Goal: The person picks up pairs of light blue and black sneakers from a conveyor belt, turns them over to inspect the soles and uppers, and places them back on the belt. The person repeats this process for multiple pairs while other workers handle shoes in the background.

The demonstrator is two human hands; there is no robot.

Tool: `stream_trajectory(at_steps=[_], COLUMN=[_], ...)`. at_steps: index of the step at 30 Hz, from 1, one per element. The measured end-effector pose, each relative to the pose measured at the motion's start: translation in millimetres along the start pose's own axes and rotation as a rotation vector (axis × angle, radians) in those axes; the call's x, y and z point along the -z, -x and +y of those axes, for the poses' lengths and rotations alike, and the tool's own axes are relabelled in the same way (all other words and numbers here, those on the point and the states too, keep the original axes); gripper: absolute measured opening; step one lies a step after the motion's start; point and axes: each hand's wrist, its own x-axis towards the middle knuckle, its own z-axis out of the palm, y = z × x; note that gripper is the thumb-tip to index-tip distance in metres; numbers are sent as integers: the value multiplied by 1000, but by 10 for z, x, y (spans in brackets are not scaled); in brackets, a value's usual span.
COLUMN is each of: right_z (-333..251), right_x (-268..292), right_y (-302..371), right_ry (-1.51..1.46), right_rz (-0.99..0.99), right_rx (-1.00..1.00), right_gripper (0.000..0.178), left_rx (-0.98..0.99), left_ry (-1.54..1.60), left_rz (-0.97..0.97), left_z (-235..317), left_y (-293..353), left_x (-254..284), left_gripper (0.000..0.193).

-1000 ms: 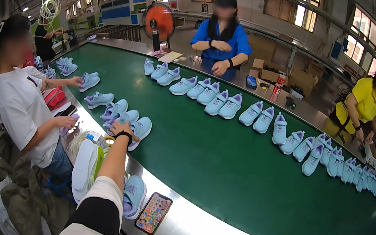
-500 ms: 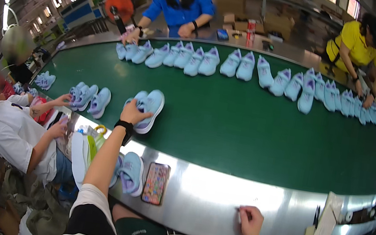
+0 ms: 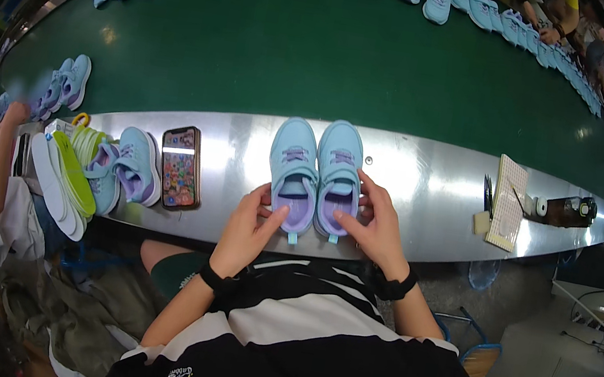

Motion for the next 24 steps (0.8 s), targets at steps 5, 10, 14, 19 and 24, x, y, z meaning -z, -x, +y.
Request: stream_trajectory(at_steps=[5, 10, 14, 19, 24], right_z=[65, -16, -140, -233, -299], right_x=[-15, -174, -305, -267, -251], right_y=[-68, 49, 84, 54, 78], right_ry=[-608, -893, -1141, -1213, -705], right_rz=[-14, -78, -96, -168, 28], right_rx=[-162, -347, -407, -269, 236], right_gripper=[54, 40, 53, 70, 77], left_rx=[-2, 27, 76, 55, -538], left_ry=[183, 500, 696, 840, 328], left_rz=[-10, -99, -57, -23, 162], left_z=[-159, -151, -140, -38, 50], left_y=[-84, -20, 71, 129, 134], left_x=[39, 137, 41, 105, 178], left_gripper=[54, 59, 62, 67, 71])
